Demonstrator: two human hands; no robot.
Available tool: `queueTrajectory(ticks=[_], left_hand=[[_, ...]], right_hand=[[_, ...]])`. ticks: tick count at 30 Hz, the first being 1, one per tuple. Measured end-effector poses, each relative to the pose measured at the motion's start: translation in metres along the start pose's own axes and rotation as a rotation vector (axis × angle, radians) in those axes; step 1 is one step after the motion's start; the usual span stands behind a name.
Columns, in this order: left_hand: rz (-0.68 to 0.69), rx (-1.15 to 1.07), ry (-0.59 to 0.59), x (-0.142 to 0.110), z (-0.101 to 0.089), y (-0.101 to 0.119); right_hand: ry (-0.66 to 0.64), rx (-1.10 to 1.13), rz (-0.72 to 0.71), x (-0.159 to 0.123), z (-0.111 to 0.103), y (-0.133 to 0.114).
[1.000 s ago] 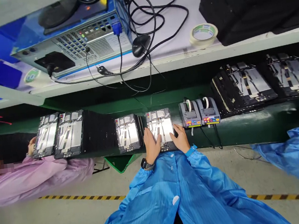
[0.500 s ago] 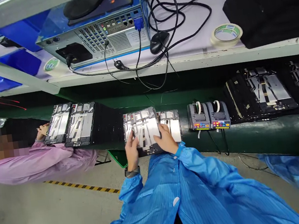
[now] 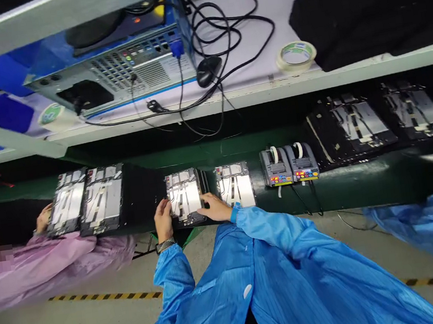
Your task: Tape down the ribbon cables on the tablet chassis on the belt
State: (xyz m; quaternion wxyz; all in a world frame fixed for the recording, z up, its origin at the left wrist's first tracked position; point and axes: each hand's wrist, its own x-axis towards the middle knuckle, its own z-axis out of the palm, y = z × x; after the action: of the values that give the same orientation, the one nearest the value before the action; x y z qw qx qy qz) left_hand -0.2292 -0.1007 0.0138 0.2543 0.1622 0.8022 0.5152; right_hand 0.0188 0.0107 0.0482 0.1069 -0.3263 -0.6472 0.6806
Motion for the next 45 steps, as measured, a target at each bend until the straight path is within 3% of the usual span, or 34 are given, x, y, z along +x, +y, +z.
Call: queueTrajectory(ticks=[2, 3, 4, 6, 8, 10, 12, 15, 17, 22, 24, 26, 29, 33, 36, 38, 41, 45], left_hand=[[0.032, 0.037, 0.116, -0.003, -0.002, -0.003], [0.066, 0.058, 0.178, -0.004, -0.002, -0.003], [0.118, 0.075, 0.222, -0.007, 0.001, -0.002], [0.231, 0.076, 0.248, -0.015, 0.014, 0.008], [0.315, 0.054, 0.2, -0.028, 0.04, 0.024], [0.357, 0.045, 0.101, -0.043, 0.074, 0.043], [0.383, 0.056, -0.052, -0.057, 0.108, 0.06], [0.39, 0.07, -0.225, -0.074, 0.143, 0.072], [0.364, 0.084, -0.273, -0.081, 0.153, 0.07], [0.301, 0.112, -0.282, -0.084, 0.147, 0.049], [0.27, 0.117, -0.28, -0.082, 0.143, 0.041], [0.237, 0.125, -0.289, -0.078, 0.14, 0.036], [0.195, 0.138, -0.334, -0.073, 0.143, 0.03], [0.159, 0.114, -0.367, -0.066, 0.155, 0.018], [0.147, 0.082, -0.341, -0.058, 0.163, 0.008], [0.129, 0.072, -0.321, -0.054, 0.166, 0.003], [0.092, 0.059, -0.317, -0.049, 0.169, -0.001], [0.076, 0.045, -0.35, -0.047, 0.171, -0.002]], right_hand=[[-0.206, 0.227, -0.038, -0.055, -0.043, 0.011], [-0.21, 0.324, -0.004, -0.083, -0.065, 0.022], [-0.086, 0.4, 0.042, -0.11, -0.087, 0.036], [0.4, 0.476, 0.143, -0.151, -0.122, 0.074], [0.885, 0.403, 0.265, -0.166, -0.146, 0.114], [1.106, 0.315, 0.336, -0.158, -0.159, 0.146], [1.144, 0.261, 0.351, -0.139, -0.164, 0.166], [1.078, 0.259, 0.333, -0.12, -0.163, 0.179], [1.045, 0.315, 0.326, -0.121, -0.16, 0.184], [0.969, 0.356, 0.353, -0.15, -0.163, 0.185], [0.879, 0.305, 0.371, -0.16, -0.167, 0.171], [0.701, 0.257, 0.344, -0.159, -0.172, 0.146], [0.351, 0.155, 0.225, -0.126, -0.175, 0.094], [0.023, -0.135, 0.198, -0.034, -0.165, 0.028], [-0.053, -0.396, 0.289, 0.027, -0.15, -0.005], [-0.074, -0.554, 0.322, 0.051, -0.14, -0.017], [-0.071, -0.698, 0.351, 0.064, -0.13, -0.023], [-0.08, -0.733, 0.375, 0.066, -0.127, -0.024]])
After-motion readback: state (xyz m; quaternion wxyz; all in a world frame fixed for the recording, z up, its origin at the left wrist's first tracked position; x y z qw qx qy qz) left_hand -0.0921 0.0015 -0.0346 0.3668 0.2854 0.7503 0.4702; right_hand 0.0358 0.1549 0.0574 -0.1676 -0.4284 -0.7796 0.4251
